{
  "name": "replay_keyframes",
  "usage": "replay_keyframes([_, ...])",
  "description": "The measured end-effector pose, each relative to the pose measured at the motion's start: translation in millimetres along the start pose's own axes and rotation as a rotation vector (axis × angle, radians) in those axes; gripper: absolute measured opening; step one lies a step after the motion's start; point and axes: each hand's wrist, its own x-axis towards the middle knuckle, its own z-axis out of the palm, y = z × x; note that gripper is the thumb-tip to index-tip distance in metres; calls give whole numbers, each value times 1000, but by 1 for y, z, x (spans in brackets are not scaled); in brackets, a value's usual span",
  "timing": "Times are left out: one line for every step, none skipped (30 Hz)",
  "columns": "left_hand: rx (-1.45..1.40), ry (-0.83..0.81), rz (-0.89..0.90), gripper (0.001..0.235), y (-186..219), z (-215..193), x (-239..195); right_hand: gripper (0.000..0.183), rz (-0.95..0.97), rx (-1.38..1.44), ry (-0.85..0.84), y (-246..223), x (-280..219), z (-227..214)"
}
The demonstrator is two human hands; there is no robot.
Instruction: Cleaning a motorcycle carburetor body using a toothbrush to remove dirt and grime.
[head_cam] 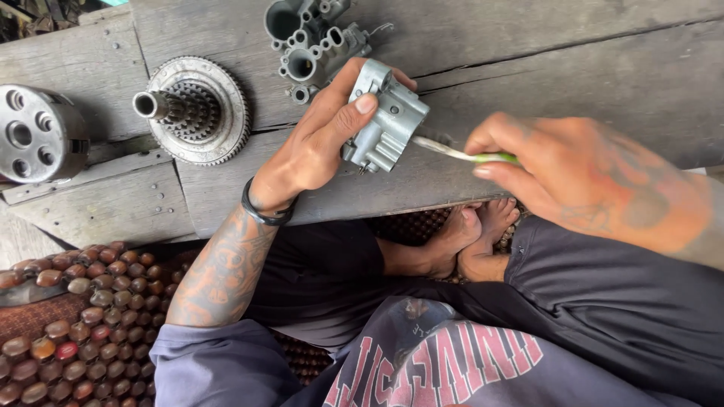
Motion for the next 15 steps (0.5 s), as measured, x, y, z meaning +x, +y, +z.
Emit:
replay_keyframes([-75, -15, -31, 44, -4, -2, 0, 22, -48, -214, 43, 4, -5, -2])
replay_keyframes([-149, -29, -62, 46, -7, -4, -1, 22, -99, -425, 87, 8, -10, -4])
replay_keyframes([-150, -29, -67, 46, -10, -7, -1, 22, -99, -420, 84, 20, -11, -2])
replay_keyframes([-203, -21, -86, 50, -12, -9, -1, 20, -132, -496, 221, 34, -12, 0])
replay_keyframes([-258, -16, -104, 54, -15, -10, 0, 18, -159, -573, 358, 47, -14, 1])
replay_keyframes([-263, -19, -108, 54, -18, -12, 1, 18, -154, -570, 356, 44, -16, -2])
replay_keyframes([-330, -21, -110, 51, -20, -13, 2, 18, -185, -455, 374, 41, -17, -6])
replay_keyframes([-397, -23, -111, 48, -23, -15, 3, 19, -216, -339, 392, 37, -19, -10])
replay_keyframes([-396, -25, -116, 48, -22, -15, 3, 19, -214, -334, 393, 32, -18, -10])
replay_keyframes([-443, -22, -128, 47, -21, -15, 3, 17, -240, -317, 401, 27, -18, -10])
replay_keyframes([-491, -19, -137, 46, -20, -15, 4, 17, -266, -303, 410, 22, -18, -11])
replay_keyframes([-490, -23, -140, 46, -20, -15, 4, 17, -264, -300, 412, 17, -17, -10])
replay_keyframes([-488, -21, -134, 45, -20, -14, 4, 19, -274, -301, 375, 12, -16, -10])
replay_keyframes([-486, -19, -129, 44, -20, -14, 3, 22, -285, -302, 337, 7, -15, -10])
replay_keyframes([-486, -19, -128, 44, -21, -14, 3, 22, -284, -303, 338, 6, -11, -10])
